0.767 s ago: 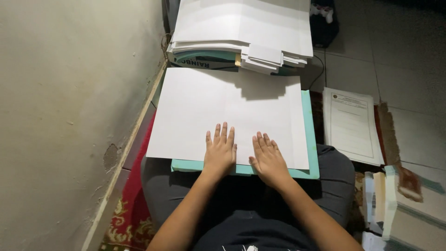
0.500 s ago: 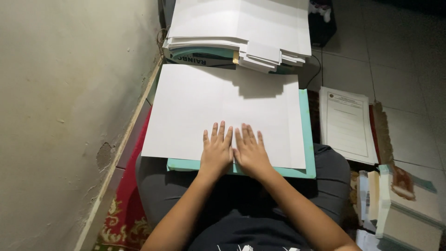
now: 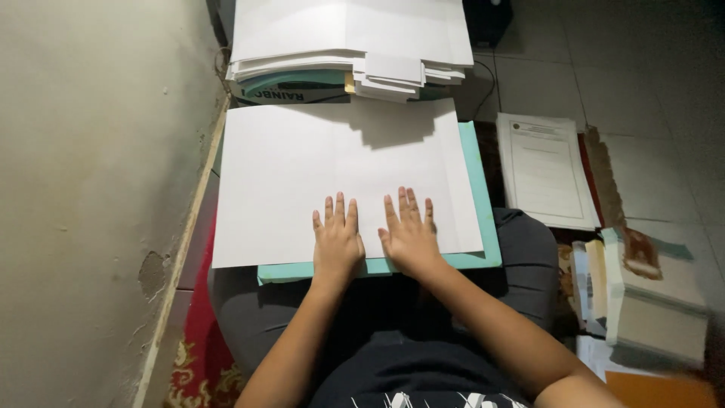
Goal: The person sits on the floor and repeatedly folds white sheets of paper in half by hand. They smooth the creases with their hands, place the folded sheets aside, and continue the process with additional sheets from a nearby stack.
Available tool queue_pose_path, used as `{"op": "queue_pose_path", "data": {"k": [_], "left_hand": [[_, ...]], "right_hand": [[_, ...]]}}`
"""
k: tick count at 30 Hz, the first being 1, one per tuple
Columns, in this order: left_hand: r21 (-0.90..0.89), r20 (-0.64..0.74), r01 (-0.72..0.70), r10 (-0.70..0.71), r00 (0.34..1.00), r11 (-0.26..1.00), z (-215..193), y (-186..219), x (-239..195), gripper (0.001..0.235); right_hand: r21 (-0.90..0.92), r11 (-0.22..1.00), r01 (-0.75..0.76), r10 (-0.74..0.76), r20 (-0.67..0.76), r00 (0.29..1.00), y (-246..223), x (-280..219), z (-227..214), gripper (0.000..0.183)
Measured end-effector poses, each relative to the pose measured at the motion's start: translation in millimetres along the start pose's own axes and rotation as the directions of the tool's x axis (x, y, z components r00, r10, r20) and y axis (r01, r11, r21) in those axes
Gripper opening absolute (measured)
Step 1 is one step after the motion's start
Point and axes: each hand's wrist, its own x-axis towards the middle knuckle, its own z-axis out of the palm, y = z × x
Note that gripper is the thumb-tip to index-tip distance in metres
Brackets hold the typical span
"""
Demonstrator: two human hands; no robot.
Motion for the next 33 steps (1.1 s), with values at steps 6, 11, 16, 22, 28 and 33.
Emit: {"op": "queue_pose_path", "data": {"k": [6,11,16,22,28,33], "left_hand": [[0.061,-0.093,-0.001,0.007,0.996,0.998,13,-5,0,0.071],[-0.080,-0.060,0.057,-0.062,0.996,0.995,-6,1,-3,0.065],[-0.108,-0.035,0.062,-0.066,0.997,0.992,-23,8,-2,0.064],[-0.086,-0.056,0.047,-0.052,0.997,0.995,-14,6,-2,0.064],[-0.045,-0.089,0.044,-0.048,0.995,0.998,-5,1,-1,0.065],[-0.073,-0.043,0.062,-0.065,0.997,0.995,-14,5,-2,0.065]], "right_hand": [[-0.011,0.982,0.190,-0.190,-0.047,0.981,-22,24,15,0.064],[0.131,0.989,0.071,-0.076,0.034,0.997,-5,14,7,0.070],[0.053,0.998,-0.027,0.023,0.081,0.996,12,-1,-2,0.069],[0.049,0.997,0.063,-0.063,0.015,0.998,-15,16,9,0.065],[0.046,0.982,0.182,-0.180,-0.034,0.983,-21,27,14,0.062],[0.063,0.997,0.047,-0.053,0.093,0.994,7,11,13,0.064]]}}
